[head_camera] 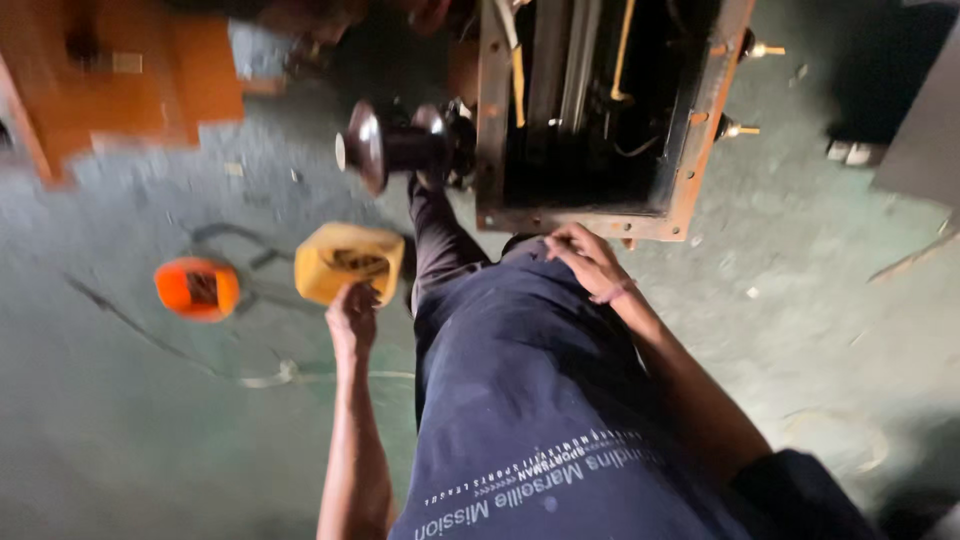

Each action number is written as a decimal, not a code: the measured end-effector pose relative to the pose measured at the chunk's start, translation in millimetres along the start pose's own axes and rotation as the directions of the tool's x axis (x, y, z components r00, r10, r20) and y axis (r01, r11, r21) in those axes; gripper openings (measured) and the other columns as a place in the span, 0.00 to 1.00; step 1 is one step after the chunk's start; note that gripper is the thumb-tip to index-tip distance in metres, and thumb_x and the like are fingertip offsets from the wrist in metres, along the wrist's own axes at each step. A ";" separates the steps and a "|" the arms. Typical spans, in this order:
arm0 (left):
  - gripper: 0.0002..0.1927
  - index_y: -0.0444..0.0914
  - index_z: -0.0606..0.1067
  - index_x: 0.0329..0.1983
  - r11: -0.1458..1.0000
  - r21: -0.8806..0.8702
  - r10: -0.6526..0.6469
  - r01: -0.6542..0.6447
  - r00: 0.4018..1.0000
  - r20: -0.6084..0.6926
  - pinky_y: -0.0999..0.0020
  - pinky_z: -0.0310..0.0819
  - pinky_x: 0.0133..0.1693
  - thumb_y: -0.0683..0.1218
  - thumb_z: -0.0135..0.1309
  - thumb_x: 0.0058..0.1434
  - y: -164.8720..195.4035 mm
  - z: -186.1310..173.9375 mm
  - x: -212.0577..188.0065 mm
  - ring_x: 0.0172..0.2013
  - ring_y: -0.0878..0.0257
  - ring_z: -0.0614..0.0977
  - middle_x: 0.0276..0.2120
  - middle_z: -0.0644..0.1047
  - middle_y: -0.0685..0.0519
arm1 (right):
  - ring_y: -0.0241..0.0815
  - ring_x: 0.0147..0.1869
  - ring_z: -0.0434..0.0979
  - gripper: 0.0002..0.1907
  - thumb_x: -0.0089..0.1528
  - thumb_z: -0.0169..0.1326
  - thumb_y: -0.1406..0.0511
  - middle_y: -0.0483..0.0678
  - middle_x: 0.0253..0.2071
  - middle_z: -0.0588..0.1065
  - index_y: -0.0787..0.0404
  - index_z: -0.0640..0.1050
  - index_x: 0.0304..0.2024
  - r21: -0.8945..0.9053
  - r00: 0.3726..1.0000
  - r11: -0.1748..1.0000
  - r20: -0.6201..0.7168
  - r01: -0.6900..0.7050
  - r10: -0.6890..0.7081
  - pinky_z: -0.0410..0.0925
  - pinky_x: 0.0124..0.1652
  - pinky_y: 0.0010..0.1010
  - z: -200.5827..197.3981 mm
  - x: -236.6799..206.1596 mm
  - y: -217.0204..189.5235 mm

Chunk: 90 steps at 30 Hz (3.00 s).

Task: The person assembles brass-colored metal parts onto brown insulators mounted on a metal frame. They use pliers to secure connections and adjust wires, working alongside another person who is also assembling similar components.

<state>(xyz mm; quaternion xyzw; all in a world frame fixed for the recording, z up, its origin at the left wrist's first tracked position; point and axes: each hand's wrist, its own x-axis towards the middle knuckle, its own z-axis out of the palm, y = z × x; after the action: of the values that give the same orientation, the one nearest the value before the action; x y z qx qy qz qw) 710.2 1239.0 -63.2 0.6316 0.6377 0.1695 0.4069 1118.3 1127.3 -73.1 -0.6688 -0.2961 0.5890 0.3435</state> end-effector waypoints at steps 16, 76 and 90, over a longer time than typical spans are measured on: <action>0.21 0.32 0.73 0.59 0.146 -0.056 0.729 -0.988 0.069 0.681 0.47 0.67 0.56 0.35 0.59 0.63 267.3 96.5 422.1 0.56 0.39 0.73 0.58 0.73 0.37 | 0.34 0.40 0.78 0.14 0.66 0.58 0.57 0.46 0.36 0.81 0.62 0.78 0.44 0.575 0.601 0.801 -0.585 -0.167 0.545 0.70 0.41 0.27 265.0 -4.2 -20.8; 0.18 0.35 0.79 0.48 0.339 -0.497 0.103 -0.799 -0.494 0.863 0.53 0.77 0.48 0.32 0.47 0.56 227.3 288.7 312.7 0.47 0.43 0.82 0.45 0.81 0.39 | 0.38 0.47 0.69 0.34 0.71 0.31 0.40 0.46 0.40 0.73 0.61 0.72 0.41 0.811 0.246 0.512 -0.578 0.283 0.778 0.62 0.51 0.30 459.2 93.5 -136.7; 0.10 0.42 0.81 0.45 -0.138 -0.743 -0.515 -0.655 -0.593 0.619 0.54 0.74 0.55 0.39 0.55 0.62 183.0 334.7 282.1 0.56 0.51 0.76 0.49 0.79 0.52 | 0.41 0.42 0.67 0.35 0.70 0.33 0.40 0.48 0.36 0.72 0.64 0.71 0.38 0.893 0.286 0.315 -0.408 0.320 0.867 0.62 0.45 0.32 445.7 96.5 -160.4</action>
<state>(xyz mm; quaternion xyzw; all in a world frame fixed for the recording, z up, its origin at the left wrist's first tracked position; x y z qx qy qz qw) 1114.2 1431.9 -220.2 0.7166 -0.5370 -0.4417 0.0549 690.4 1348.3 -31.1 -0.6056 0.4841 0.2198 0.5921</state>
